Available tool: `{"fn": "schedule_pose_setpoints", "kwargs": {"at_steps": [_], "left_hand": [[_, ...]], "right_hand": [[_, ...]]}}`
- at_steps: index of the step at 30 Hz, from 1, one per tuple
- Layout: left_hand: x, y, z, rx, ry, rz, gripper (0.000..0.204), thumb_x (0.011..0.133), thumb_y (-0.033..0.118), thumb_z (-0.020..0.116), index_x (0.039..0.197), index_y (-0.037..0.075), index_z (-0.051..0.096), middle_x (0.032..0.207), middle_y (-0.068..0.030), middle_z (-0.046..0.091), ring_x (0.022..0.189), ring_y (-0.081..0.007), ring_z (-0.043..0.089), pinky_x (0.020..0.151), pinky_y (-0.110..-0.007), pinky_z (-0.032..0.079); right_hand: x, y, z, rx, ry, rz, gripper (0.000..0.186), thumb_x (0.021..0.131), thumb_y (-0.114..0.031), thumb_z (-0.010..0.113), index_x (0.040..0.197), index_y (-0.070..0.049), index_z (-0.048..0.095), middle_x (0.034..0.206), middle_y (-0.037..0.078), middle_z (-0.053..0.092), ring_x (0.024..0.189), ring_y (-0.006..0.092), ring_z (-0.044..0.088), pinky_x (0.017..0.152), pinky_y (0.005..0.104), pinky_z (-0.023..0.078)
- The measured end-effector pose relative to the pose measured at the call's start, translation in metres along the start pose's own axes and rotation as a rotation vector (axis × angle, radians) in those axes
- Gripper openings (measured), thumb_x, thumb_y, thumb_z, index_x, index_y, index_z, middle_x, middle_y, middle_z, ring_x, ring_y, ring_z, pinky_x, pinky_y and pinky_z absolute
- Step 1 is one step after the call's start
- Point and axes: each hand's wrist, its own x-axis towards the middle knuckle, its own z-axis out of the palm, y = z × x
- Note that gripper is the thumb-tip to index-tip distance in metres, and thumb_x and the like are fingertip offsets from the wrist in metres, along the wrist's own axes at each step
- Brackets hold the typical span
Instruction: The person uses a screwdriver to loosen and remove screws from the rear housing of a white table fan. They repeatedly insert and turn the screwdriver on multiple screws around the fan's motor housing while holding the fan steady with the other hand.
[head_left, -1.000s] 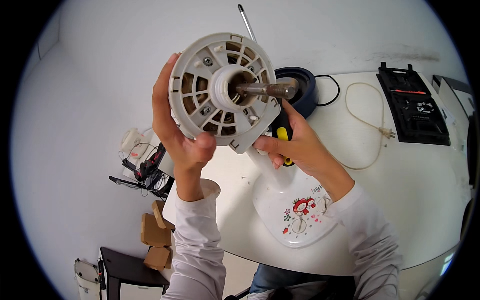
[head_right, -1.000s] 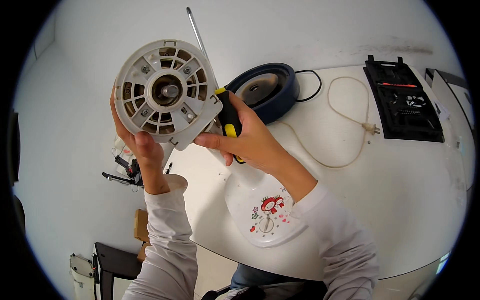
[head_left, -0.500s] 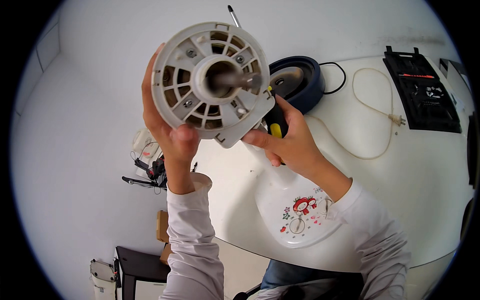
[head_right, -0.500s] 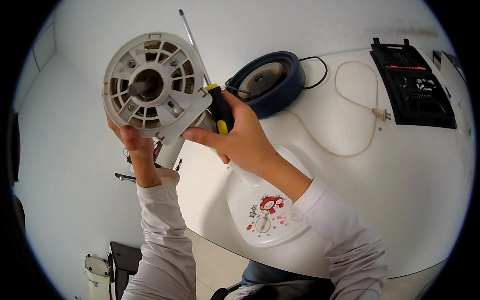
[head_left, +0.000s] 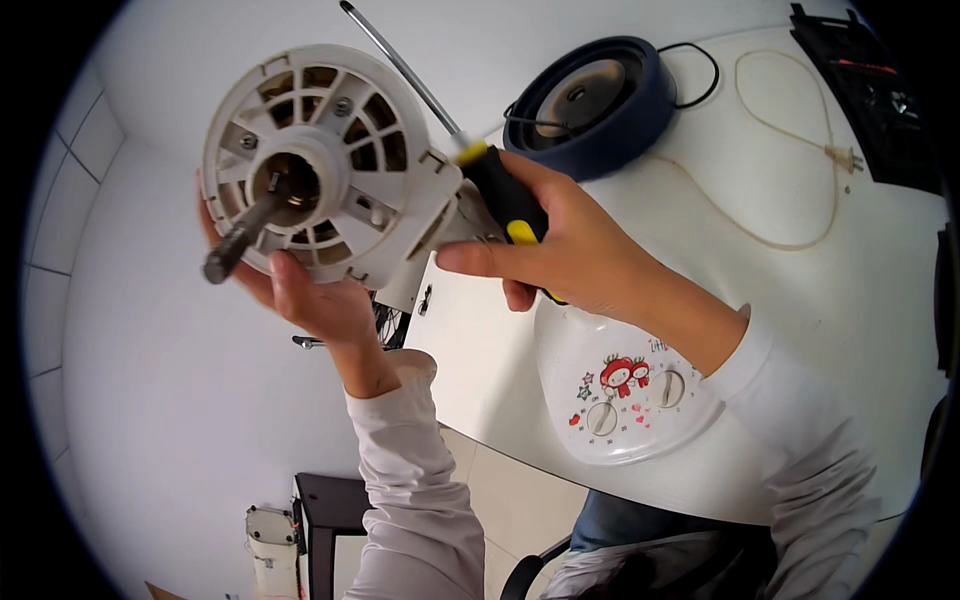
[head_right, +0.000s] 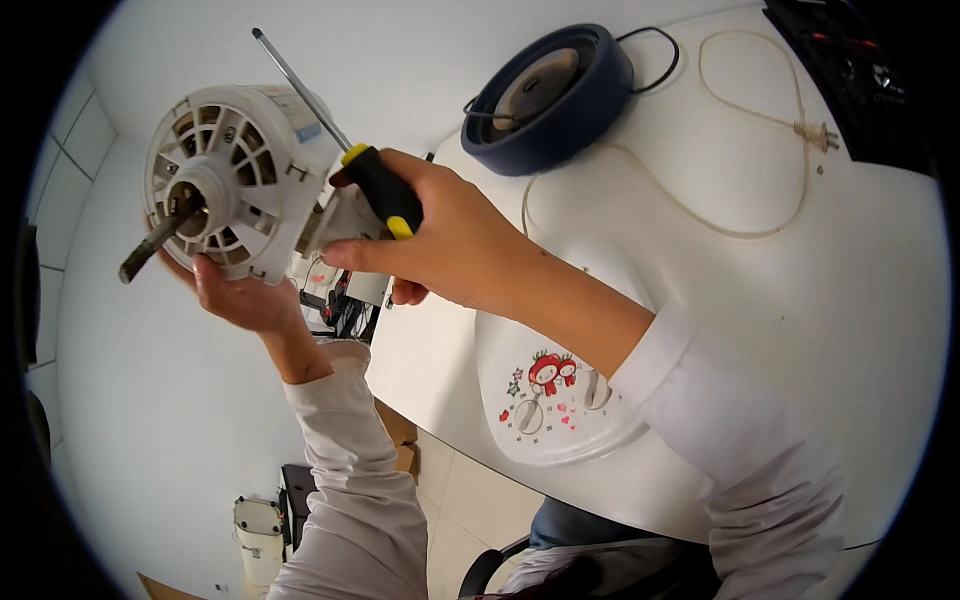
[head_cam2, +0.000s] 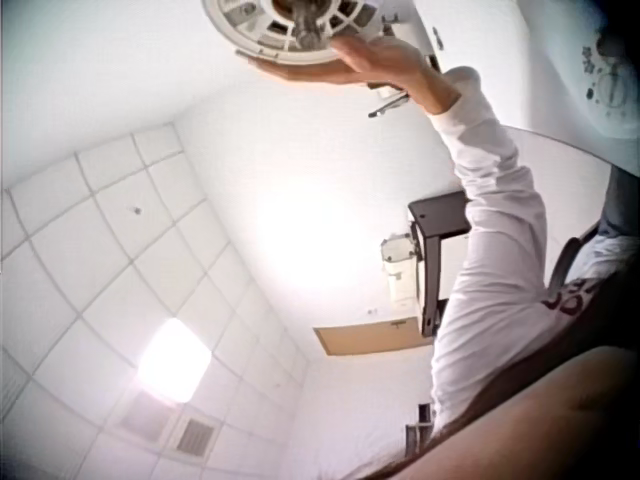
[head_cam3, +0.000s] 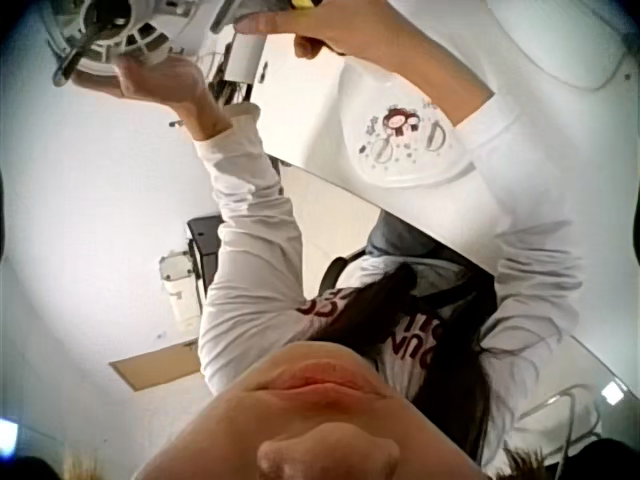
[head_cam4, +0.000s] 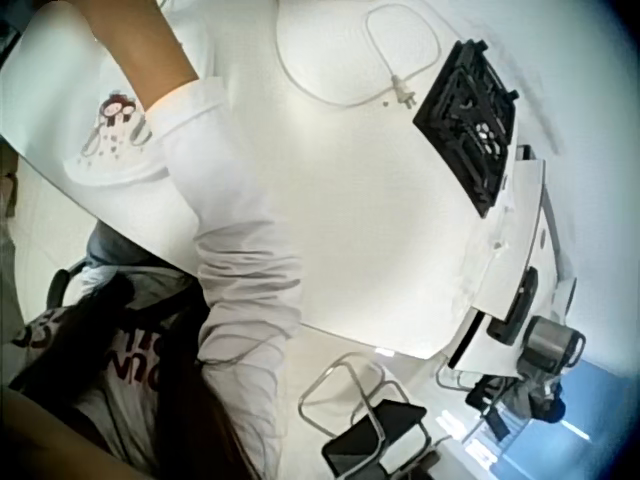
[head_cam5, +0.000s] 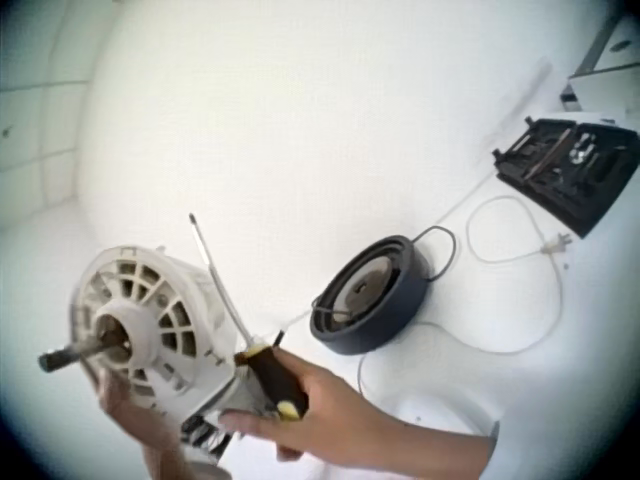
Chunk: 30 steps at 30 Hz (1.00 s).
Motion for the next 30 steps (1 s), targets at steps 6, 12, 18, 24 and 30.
{"fn": "schedule_pose_setpoints", "kwargs": {"at_steps": [6, 12, 18, 24, 30], "left_hand": [[0.030, 0.045, 0.003, 0.331, -0.323, 0.527, 0.036, 0.089, 0.018, 0.048, 0.119, -0.002, 0.052, 0.125, -0.0228, 0.050, 0.120, -0.0381, 0.046, 0.098, -0.052, 0.040], [0.014, 0.044, 0.024, 0.494, -0.267, 0.433, 0.031, 0.084, 0.020, 0.065, 0.109, 0.002, 0.061, 0.129, -0.0172, 0.049, 0.114, -0.0246, 0.053, 0.097, -0.039, 0.045], [0.008, 0.035, 0.029, 0.470, -0.186, 0.426, 0.033, 0.078, 0.014, 0.071, 0.108, 0.006, 0.060, 0.130, -0.0180, 0.046, 0.118, -0.0309, 0.049, 0.090, -0.040, 0.051], [0.003, 0.031, 0.028, 0.417, -0.146, 0.439, 0.035, 0.082, 0.017, 0.068, 0.111, 0.003, 0.054, 0.129, -0.0200, 0.047, 0.119, -0.0326, 0.047, 0.096, -0.045, 0.046], [0.000, 0.027, 0.031, 0.348, -0.113, 0.421, 0.035, 0.084, 0.019, 0.064, 0.112, 0.005, 0.050, 0.131, -0.0197, 0.043, 0.118, -0.0300, 0.048, 0.094, -0.042, 0.049]], "right_hand": [[-0.001, -0.003, 0.004, -0.088, 0.061, -0.005, 0.055, 0.071, -0.032, 0.075, 0.112, -0.003, 0.051, 0.075, 0.007, 0.062, 0.045, 0.0125, 0.055, 0.043, 0.0233, 0.047], [-0.002, -0.001, 0.006, -0.130, 0.097, -0.078, 0.051, 0.071, -0.029, 0.075, 0.104, 0.001, 0.051, 0.073, 0.010, 0.060, 0.047, 0.0146, 0.057, 0.042, 0.0256, 0.047], [-0.006, -0.002, 0.003, -0.083, 0.085, -0.101, 0.045, 0.071, -0.023, 0.075, 0.099, 0.003, 0.051, 0.077, 0.011, 0.060, 0.048, 0.0145, 0.059, 0.042, 0.0258, 0.046], [-0.008, -0.002, 0.002, -0.037, 0.074, -0.081, 0.044, 0.071, -0.021, 0.074, 0.098, 0.003, 0.051, 0.078, 0.010, 0.060, 0.047, 0.0142, 0.058, 0.043, 0.0257, 0.047], [-0.003, 0.008, 0.002, -0.001, 0.074, -0.141, 0.047, 0.070, -0.025, 0.076, 0.102, -0.001, 0.051, 0.081, 0.007, 0.059, 0.050, 0.0141, 0.058, 0.044, 0.0252, 0.047]]}}
